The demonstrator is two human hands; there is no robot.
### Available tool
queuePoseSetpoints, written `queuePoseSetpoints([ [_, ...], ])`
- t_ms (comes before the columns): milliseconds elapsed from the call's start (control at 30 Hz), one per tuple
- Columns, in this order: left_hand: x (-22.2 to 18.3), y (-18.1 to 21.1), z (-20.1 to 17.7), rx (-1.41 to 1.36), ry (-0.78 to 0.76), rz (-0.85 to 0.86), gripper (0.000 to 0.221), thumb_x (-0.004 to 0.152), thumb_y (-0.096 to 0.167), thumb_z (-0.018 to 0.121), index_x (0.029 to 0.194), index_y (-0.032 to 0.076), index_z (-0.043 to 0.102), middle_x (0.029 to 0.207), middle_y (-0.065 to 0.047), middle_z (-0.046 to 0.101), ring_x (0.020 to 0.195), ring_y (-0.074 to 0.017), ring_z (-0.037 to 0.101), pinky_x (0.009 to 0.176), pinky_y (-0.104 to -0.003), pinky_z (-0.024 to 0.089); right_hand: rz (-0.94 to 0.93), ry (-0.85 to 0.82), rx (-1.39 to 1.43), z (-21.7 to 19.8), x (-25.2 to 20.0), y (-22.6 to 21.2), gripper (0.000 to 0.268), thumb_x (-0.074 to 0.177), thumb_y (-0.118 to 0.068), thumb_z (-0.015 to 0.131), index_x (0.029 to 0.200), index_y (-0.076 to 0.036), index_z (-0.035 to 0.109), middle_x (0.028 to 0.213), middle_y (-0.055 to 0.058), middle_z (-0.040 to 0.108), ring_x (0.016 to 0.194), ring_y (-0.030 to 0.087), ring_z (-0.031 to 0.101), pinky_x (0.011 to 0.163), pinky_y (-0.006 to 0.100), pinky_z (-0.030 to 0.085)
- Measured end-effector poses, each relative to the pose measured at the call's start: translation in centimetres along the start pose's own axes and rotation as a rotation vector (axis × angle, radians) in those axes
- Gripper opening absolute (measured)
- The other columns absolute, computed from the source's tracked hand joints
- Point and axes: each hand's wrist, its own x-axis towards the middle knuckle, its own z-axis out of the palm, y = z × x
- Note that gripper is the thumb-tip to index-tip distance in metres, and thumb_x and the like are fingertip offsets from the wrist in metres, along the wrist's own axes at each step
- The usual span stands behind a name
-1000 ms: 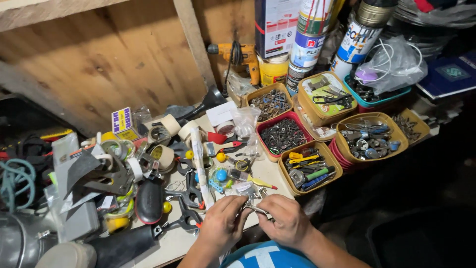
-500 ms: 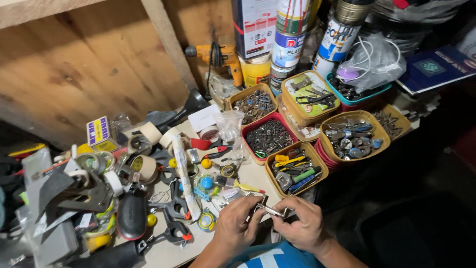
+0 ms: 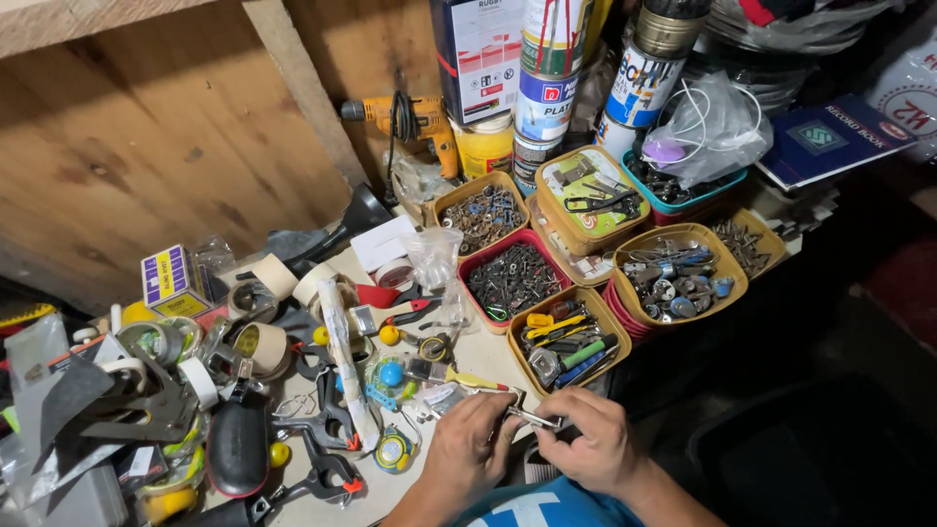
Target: Inspecting and assembling small metal hardware components by hand at a workbench
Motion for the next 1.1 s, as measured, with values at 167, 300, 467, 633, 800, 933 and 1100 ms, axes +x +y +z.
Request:
queuePoseSetpoints([
  [167, 1.8, 0.2, -0.2, -0.052, 0.016, 0.054, 0.022, 0.101, 0.015, 0.064, 0.117, 0.001, 0.064, 0.1, -0.014, 0.074, 0.085, -0.028, 0.073, 0.075, -0.035, 0.059, -0.146, 0.048, -0.016, -0.8, 2.0, -1.2, 0.015, 0.079, 0.004, 0.072, 0.093, 0.0, 0.069, 0.088, 0.011, 0.074, 0.076, 0.022, 0.073, 0.074, 0.031, 0.061],
  [300, 3.8, 1.0, -1.1, -0.128, 0.046, 0.166, 0.024, 0.1, 0.01, 0.066, 0.12, -0.003, 0.061, 0.103, -0.019, 0.072, 0.089, -0.0299, 0.074, 0.079, -0.035, 0.062, -0.267, 0.065, -0.108, -2.0, 3.6, -2.5, 0.009, 0.084, 0.005, 0.07, 0.091, 0.003, 0.064, 0.087, 0.014, 0.071, 0.075, 0.026, 0.071, 0.071, 0.034, 0.06],
  [467, 3.4, 0.1, 0.0, -0.227, 0.104, -0.212, 0.027, 0.088, 0.019, 0.079, 0.111, 0.007, 0.071, 0.093, -0.006, 0.078, 0.08, -0.014, 0.072, 0.073, -0.026, 0.059, -0.364, 0.122, -0.293, -2.2, 3.3, -1.9, 0.009, 0.092, -0.007, 0.069, 0.095, 0.002, 0.066, 0.092, 0.014, 0.073, 0.083, 0.027, 0.073, 0.08, 0.036, 0.062],
  [633, 2.4, -0.2, 0.6, -0.769, -0.029, -0.764, 0.016, 0.086, 0.011, 0.072, 0.088, -0.002, 0.081, 0.063, -0.008, 0.066, 0.046, -0.0143, 0.058, 0.043, -0.025, 0.046, -0.421, 0.065, -0.349, -2.2, 2.7, -0.3, 0.018, 0.098, -0.018, 0.064, 0.101, 0.0, 0.066, 0.1, 0.015, 0.072, 0.091, 0.03, 0.073, 0.085, 0.039, 0.06],
  [800, 3.3, 2.4, 1.3, -0.968, 0.267, -1.133, 0.015, 0.082, 0.009, 0.084, 0.081, -0.004, 0.079, 0.057, -0.008, 0.057, 0.047, -0.0148, 0.045, 0.044, -0.026, 0.032, -0.532, -0.027, -0.4, -2.2, 3.7, -0.9, 0.02, 0.099, -0.013, 0.059, 0.1, 0.006, 0.066, 0.101, 0.02, 0.067, 0.09, 0.033, 0.066, 0.085, 0.042, 0.058],
  [933, 3.4, 3.0, 1.4, -1.002, 0.366, -1.129, 0.008, 0.079, 0.001, 0.084, 0.078, -0.003, 0.078, 0.065, -0.007, 0.066, 0.052, -0.0145, 0.048, 0.049, -0.026, 0.038, -0.531, -0.052, -0.41, -1.3, 3.3, -0.9, 0.021, 0.1, -0.014, 0.056, 0.1, 0.003, 0.068, 0.101, 0.018, 0.066, 0.089, 0.031, 0.065, 0.085, 0.043, 0.056],
  [1100, 2.8, 2.1, 1.9, -0.933, 0.402, -1.04, 0.008, 0.078, -0.006, 0.069, 0.074, -0.003, 0.076, 0.067, -0.007, 0.07, 0.065, -0.0143, 0.058, 0.063, -0.029, 0.049, -0.518, 0.032, -0.434, 0.4, 2.7, -1.4, 0.011, 0.096, -0.009, 0.064, 0.097, 0.001, 0.068, 0.098, 0.013, 0.066, 0.086, 0.03, 0.062, 0.08, 0.045, 0.055],
])
